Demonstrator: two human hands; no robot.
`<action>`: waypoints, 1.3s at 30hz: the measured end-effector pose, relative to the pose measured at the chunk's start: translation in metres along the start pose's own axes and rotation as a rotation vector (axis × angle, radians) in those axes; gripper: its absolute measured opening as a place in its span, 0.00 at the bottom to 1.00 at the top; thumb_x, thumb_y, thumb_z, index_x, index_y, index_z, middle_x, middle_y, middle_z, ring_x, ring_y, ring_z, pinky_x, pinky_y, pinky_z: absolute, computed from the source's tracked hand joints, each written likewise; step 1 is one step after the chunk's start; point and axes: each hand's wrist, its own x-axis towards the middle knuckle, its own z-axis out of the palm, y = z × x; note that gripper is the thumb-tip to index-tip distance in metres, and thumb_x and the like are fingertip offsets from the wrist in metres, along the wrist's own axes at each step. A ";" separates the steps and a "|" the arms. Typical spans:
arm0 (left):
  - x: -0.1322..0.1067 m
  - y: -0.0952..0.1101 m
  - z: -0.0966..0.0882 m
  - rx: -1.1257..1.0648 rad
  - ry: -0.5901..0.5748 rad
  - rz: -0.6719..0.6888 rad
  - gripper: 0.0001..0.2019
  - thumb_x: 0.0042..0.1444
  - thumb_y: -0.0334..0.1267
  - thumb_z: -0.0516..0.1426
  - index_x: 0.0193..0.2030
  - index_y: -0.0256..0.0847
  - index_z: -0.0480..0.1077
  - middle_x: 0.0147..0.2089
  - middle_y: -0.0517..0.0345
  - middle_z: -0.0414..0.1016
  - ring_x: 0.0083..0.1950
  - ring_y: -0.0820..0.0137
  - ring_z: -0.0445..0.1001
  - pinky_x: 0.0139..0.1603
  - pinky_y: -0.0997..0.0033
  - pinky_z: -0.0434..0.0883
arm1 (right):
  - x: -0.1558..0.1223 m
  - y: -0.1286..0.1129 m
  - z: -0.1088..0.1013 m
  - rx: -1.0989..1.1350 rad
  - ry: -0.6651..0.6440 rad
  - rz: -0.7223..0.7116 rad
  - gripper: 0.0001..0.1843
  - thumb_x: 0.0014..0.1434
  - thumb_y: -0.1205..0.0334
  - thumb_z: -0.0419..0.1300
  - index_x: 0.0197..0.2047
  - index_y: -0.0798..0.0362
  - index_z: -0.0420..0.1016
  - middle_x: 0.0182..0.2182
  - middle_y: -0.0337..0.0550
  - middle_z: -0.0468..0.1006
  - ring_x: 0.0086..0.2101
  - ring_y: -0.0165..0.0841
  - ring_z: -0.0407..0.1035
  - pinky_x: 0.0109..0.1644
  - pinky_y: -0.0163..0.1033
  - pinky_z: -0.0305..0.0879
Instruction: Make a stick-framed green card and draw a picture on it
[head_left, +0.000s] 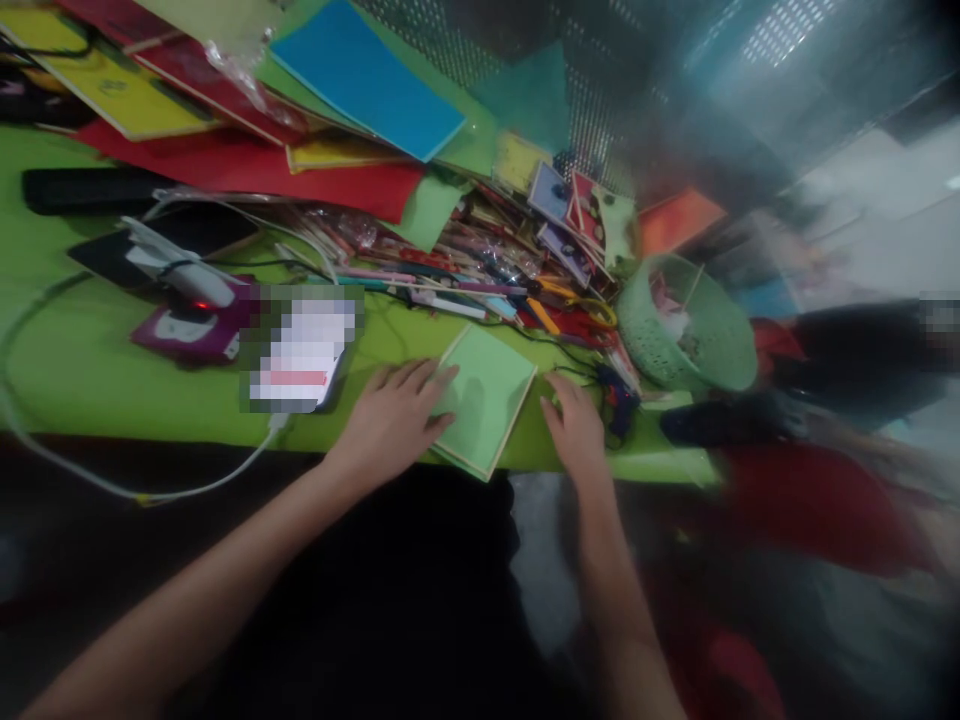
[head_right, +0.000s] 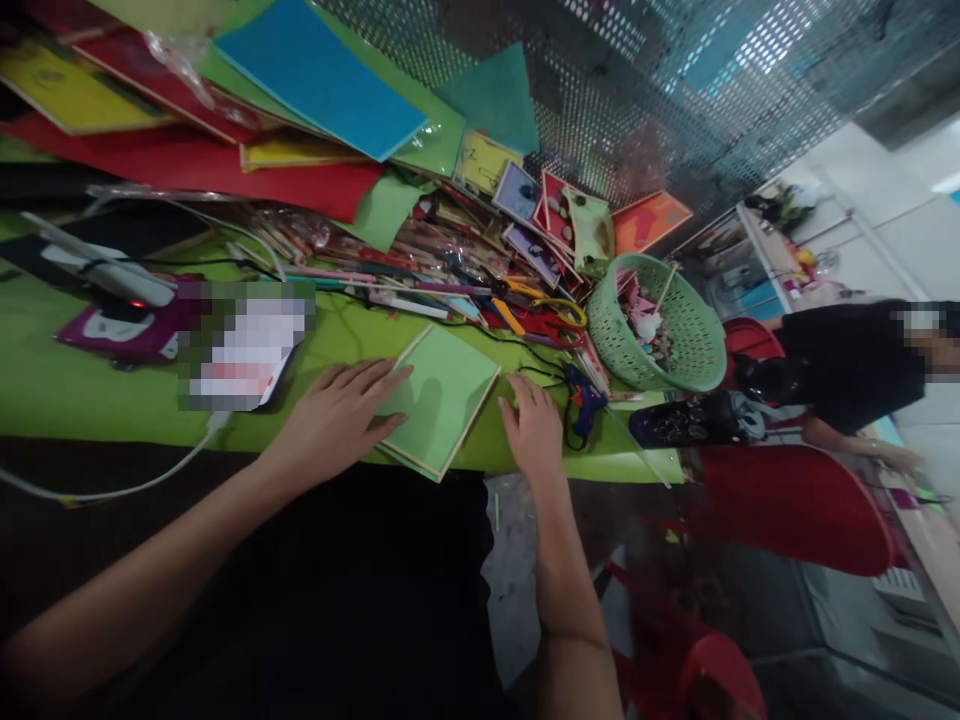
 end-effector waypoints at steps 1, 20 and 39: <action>0.004 -0.002 0.001 0.002 -0.015 0.011 0.25 0.70 0.38 0.54 0.72 0.41 0.64 0.72 0.41 0.69 0.72 0.47 0.68 0.70 0.37 0.65 | 0.004 0.003 0.000 0.006 -0.006 -0.014 0.25 0.75 0.52 0.50 0.68 0.53 0.71 0.64 0.56 0.77 0.62 0.48 0.70 0.66 0.57 0.67; 0.065 0.002 -0.015 0.239 -0.075 0.067 0.15 0.61 0.20 0.52 0.46 0.36 0.77 0.46 0.45 0.81 0.48 0.57 0.79 0.48 0.59 0.68 | -0.051 -0.015 -0.002 0.054 0.020 -0.163 0.16 0.72 0.59 0.57 0.59 0.50 0.78 0.49 0.50 0.81 0.50 0.45 0.72 0.55 0.52 0.69; 0.145 0.068 0.021 0.184 -0.164 0.434 0.10 0.66 0.25 0.57 0.46 0.39 0.80 0.45 0.49 0.84 0.47 0.62 0.80 0.44 0.64 0.66 | -0.072 -0.081 0.037 0.189 0.191 -0.307 0.09 0.69 0.67 0.61 0.49 0.48 0.81 0.37 0.42 0.82 0.38 0.36 0.72 0.44 0.43 0.66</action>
